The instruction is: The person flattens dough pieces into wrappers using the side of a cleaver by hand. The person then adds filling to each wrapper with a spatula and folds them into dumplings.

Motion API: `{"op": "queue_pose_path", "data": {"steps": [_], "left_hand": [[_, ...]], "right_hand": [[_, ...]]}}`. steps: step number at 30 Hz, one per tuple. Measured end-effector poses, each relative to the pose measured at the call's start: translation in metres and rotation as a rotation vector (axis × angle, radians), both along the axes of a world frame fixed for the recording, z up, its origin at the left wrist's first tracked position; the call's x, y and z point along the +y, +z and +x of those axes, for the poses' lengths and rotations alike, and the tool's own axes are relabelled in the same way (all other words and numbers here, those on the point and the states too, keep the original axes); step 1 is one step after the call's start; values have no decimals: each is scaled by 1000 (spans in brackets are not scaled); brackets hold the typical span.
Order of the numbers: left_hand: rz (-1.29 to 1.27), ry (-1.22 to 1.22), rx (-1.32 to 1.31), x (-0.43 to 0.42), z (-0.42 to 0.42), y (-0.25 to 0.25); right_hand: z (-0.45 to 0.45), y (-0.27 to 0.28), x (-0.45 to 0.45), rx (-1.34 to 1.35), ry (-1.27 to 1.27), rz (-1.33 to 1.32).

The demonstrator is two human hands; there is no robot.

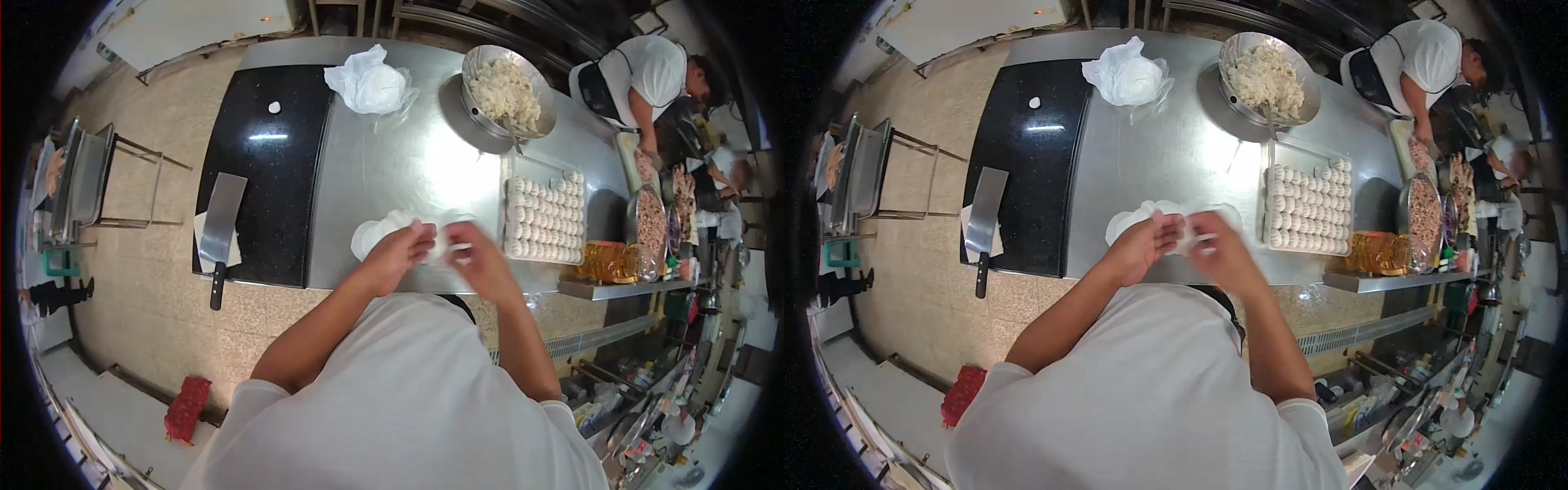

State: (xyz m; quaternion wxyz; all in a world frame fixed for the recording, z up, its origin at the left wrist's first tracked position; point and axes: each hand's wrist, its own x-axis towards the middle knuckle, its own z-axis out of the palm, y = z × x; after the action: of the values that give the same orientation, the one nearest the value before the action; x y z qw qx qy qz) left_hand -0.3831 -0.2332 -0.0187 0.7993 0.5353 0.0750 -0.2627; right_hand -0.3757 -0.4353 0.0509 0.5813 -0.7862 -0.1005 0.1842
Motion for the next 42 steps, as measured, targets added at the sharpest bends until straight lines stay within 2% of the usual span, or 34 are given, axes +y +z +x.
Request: {"op": "queue_pose_path", "data": {"steps": [1, 2, 3, 6, 8, 9, 11, 13, 14, 16, 22, 26, 28, 29, 30, 31, 32, 33, 34, 36, 38, 39, 40, 41, 42], "left_hand": [[-236, 100, 268, 2, 6, 8], [-471, 200, 536, 5, 12, 14], [-629, 22, 342, 20, 16, 20], [-802, 140, 271, 34, 24, 46], [-761, 114, 265, 40, 26, 52], [-752, 28, 200, 41, 27, 52], [-743, -60, 132, 39, 26, 54], [-420, -134, 13, 39, 26, 56], [-413, -139, 25, 42, 25, 56], [-127, -149, -56, 46, 20, 59], [-226, 31, 51, 36, 13, 33], [-304, 63, 63, 25, 14, 33], [-158, 45, 9, 20, 19, 40], [-159, 56, -3, 18, 22, 41], [-40, 3, -40, 15, 23, 43], [85, -51, -72, 11, 23, 46], [100, -48, -80, 5, 22, 52], [193, -95, -215, -2, 19, 60], [285, -143, -348, -9, 17, 66], [310, -192, -360, -26, 20, 76], [438, -394, -450, -45, 24, 97], [411, -346, -584, -59, 21, 96], [428, -341, -589, -69, 21, 100], [643, -485, -850, -78, 20, 104], [860, -635, -1100, -86, 23, 110]], "right_hand": [[-1, 30, 27, -197, 270, -92], [-3, 40, 42, -363, 301, -208], [-2, 42, 46, -343, 128, -190], [8, 26, 30, -205, -304, -98], [15, 20, 28, 5, -409, 161], [15, 21, 29, -6, -412, 154], [15, 19, 35, 416, -361, 571], [15, 21, 46, 375, -372, 575], [12, 18, 50, 343, -387, 574], [6, 7, 51, 350, -459, 616], [0, 0, 37, 365, -513, 480], [-4, -3, 31, 440, -491, 551], [5, -5, 17, 375, -295, 296], [12, -12, 6, 251, -255, 113], [24, -9, -5, 243, -241, 115], [40, -4, -16, -21, -244, -113], [57, 0, -27, -287, -255, -330], [76, 4, -41, -588, -239, -497], [94, 9, -52, -763, -253, -647], [130, 18, -70, -1023, -251, -903], [161, 3, -96, -999, -150, -1047], [170, -4, -104, -992, -149, -1036], [185, -9, -108, -707, -65, -1011], [200, -13, -111, -427, 22, -971], [213, -19, -114, -437, 26, -953]]}}
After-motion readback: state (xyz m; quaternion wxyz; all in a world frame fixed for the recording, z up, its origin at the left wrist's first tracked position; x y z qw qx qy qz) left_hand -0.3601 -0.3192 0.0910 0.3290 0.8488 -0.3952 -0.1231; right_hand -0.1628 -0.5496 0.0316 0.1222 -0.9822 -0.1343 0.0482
